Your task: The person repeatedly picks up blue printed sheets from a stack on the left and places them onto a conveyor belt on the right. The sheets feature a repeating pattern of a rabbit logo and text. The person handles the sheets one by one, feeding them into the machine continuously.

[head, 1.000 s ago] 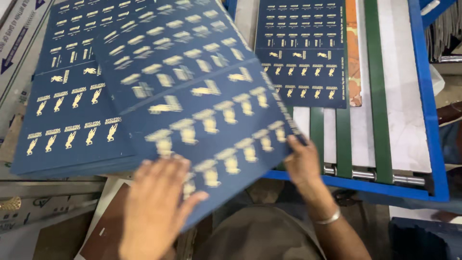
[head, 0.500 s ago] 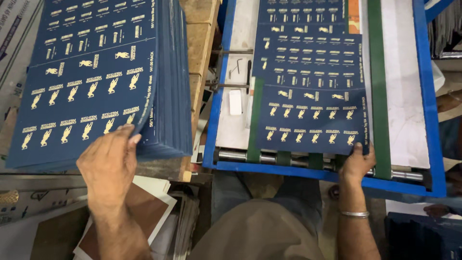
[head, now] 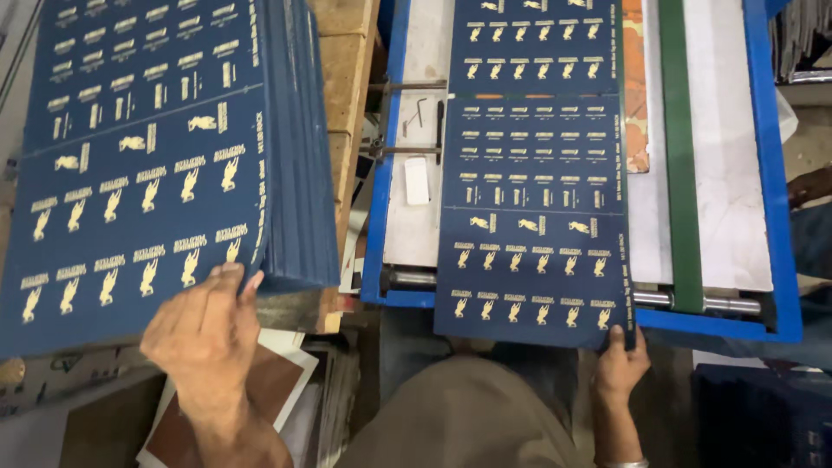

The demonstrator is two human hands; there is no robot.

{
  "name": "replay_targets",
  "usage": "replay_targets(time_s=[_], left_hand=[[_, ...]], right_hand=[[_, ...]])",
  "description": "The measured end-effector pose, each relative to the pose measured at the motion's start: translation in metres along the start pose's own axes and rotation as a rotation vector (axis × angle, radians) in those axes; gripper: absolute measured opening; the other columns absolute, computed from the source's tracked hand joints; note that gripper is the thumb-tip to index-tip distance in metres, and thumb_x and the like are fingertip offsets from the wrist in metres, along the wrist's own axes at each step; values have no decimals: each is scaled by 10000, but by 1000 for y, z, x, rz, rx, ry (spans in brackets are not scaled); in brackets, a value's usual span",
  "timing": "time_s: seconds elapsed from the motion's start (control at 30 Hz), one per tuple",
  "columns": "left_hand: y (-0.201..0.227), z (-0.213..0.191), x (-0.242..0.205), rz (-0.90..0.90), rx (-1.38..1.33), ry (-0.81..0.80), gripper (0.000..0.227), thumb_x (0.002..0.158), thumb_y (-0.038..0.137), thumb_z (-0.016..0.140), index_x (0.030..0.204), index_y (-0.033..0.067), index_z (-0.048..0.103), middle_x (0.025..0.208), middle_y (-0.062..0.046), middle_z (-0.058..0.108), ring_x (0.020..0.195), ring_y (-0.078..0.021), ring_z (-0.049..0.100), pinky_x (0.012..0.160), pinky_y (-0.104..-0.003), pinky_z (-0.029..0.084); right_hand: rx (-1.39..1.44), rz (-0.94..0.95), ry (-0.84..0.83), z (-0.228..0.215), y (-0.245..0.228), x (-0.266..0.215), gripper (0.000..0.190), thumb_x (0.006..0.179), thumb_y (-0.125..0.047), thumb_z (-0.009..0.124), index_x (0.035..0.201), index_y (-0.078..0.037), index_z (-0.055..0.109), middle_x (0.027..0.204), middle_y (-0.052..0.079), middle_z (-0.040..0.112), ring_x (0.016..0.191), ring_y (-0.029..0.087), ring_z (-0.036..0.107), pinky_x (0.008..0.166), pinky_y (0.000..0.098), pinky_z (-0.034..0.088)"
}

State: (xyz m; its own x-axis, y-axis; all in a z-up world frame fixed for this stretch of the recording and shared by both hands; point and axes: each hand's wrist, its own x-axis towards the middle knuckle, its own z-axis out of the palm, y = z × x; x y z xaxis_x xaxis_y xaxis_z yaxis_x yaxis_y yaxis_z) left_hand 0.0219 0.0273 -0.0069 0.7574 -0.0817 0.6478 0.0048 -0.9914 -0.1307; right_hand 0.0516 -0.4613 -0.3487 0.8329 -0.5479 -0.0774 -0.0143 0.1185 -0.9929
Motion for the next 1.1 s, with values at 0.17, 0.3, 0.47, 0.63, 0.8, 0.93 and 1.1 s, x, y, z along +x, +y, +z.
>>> replay_targets(time_s=[0.17,0.3,0.47,0.63,0.8,0.93,1.1], left_hand=[[-2,-3,3,-27,-18,-46,205,925,222,862,1032,77,763,957,-38,733,827,-235,699,748,-357,539],[-4,-4,3,-16,-53,-63,212,883,144,821,1082,101,762,995,-20,736,862,-198,718,766,-320,549],[-2,-5,4,-52,-50,-94,257,822,142,854,1058,112,755,1023,-20,738,857,-211,700,764,-333,534],[2,-10,12,-87,-61,-138,328,714,110,861,1027,107,761,967,-23,732,841,-238,677,774,-367,529],[1,-17,18,-96,-153,-204,409,700,135,826,1097,99,737,1060,-44,727,964,-261,682,871,-393,529],[-21,-29,13,-39,-109,-123,388,823,120,728,1206,71,699,1207,-99,707,1124,-287,674,982,-391,524],[-41,-4,-12,-99,-68,-111,299,932,90,692,1228,101,732,1186,-42,746,1048,-195,699,945,-316,549]], right_hand=[[-81,7,7,11,-2,4,355,1037,-13,581,1382,57,620,1220,82,698,1045,123,628,968,261,508],[-155,-78,-30,27,7,37,263,1058,-41,615,1300,54,652,1134,68,701,985,121,615,914,264,509],[-29,-82,-30,60,16,75,222,1043,-54,629,1242,38,659,1110,46,698,955,111,614,884,251,513],[139,157,11,90,19,105,238,1027,-92,655,1239,13,634,1098,66,701,919,155,656,773,292,527],[252,342,-154,92,27,116,248,1043,-116,609,1207,64,561,1103,140,681,957,262,712,820,394,638],[191,359,-268,72,26,102,317,1062,-139,559,1284,84,515,1138,208,664,985,313,717,855,408,629],[181,441,-356,73,12,71,398,1036,-167,566,1356,63,510,1193,244,660,1007,321,717,859,405,613]])
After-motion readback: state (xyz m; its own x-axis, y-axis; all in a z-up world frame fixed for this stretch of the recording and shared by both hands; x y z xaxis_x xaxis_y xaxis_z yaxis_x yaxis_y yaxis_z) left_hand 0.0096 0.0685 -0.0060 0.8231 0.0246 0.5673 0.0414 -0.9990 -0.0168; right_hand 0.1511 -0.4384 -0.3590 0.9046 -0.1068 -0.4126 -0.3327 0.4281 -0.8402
